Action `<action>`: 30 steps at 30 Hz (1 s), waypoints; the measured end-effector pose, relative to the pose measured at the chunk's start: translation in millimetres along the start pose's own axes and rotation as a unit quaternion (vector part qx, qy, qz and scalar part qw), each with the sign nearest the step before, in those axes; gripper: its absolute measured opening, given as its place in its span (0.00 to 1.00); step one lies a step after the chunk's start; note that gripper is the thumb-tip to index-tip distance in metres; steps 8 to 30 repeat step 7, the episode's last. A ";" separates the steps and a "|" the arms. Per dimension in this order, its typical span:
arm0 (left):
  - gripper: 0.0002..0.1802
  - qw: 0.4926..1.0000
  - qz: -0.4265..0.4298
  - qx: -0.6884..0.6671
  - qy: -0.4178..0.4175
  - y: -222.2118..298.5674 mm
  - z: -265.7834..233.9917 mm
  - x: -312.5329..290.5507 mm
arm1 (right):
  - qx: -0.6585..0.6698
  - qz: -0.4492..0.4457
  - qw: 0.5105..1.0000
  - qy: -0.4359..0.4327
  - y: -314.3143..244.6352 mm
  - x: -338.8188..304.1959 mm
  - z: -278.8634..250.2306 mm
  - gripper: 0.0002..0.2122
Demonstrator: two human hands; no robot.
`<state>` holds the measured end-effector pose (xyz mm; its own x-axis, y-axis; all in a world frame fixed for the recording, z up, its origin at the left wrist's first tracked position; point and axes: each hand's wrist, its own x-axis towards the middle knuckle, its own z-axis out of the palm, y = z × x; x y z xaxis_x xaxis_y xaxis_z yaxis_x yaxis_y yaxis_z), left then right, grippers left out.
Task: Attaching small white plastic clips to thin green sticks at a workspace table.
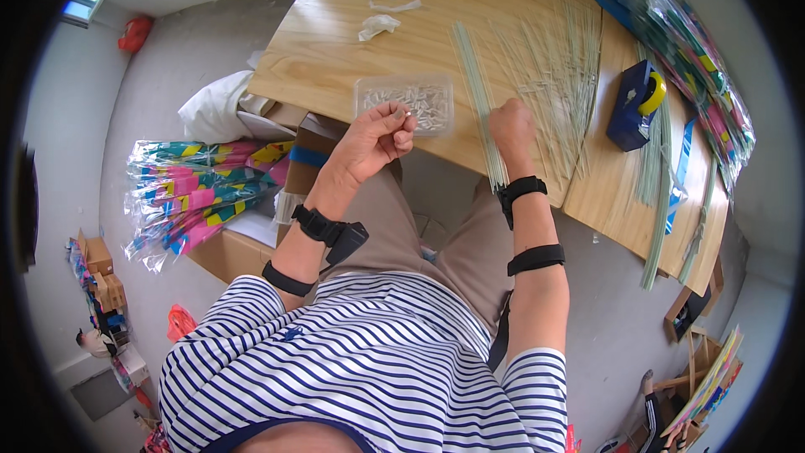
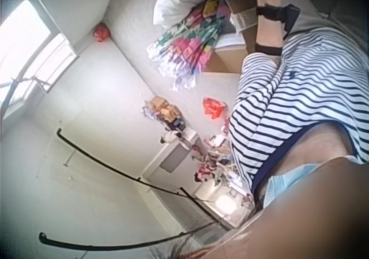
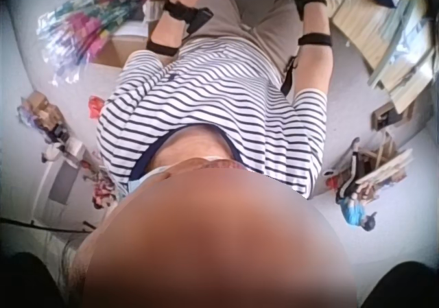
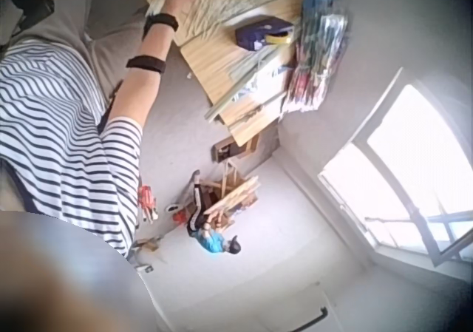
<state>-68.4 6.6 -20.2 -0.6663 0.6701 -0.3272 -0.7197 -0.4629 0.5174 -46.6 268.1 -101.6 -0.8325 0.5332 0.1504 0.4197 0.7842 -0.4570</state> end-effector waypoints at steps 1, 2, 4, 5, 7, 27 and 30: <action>0.04 1.000 0.002 0.007 0.000 0.5 1.1 0.1 | -0.001 0.001 1.000 0.001 5.6 1.0 -2.9 0.07; 0.04 1.000 0.003 0.014 -0.001 0.5 2.8 1.2 | 0.035 -0.007 0.999 -0.007 12.8 2.3 -7.4 0.07; 0.04 0.999 0.017 0.042 0.017 3.5 4.5 2.7 | 0.071 -0.021 0.997 -0.021 5.5 -2.0 -19.3 0.08; 0.05 0.996 0.033 0.071 0.038 5.5 3.1 2.9 | 0.181 -0.001 0.977 -0.113 0.0 -10.6 -33.8 0.07; 0.05 0.995 0.062 0.069 0.038 10.9 5.6 4.1 | 0.283 0.017 0.937 -0.205 -18.9 -22.6 -63.5 0.06; 0.05 0.995 0.062 0.069 0.038 10.9 5.6 4.1 | 0.283 0.017 0.937 -0.205 -18.9 -22.6 -63.5 0.06; 0.05 0.995 0.062 0.069 0.038 10.9 5.6 4.1 | 0.283 0.017 0.937 -0.205 -18.9 -22.6 -63.5 0.06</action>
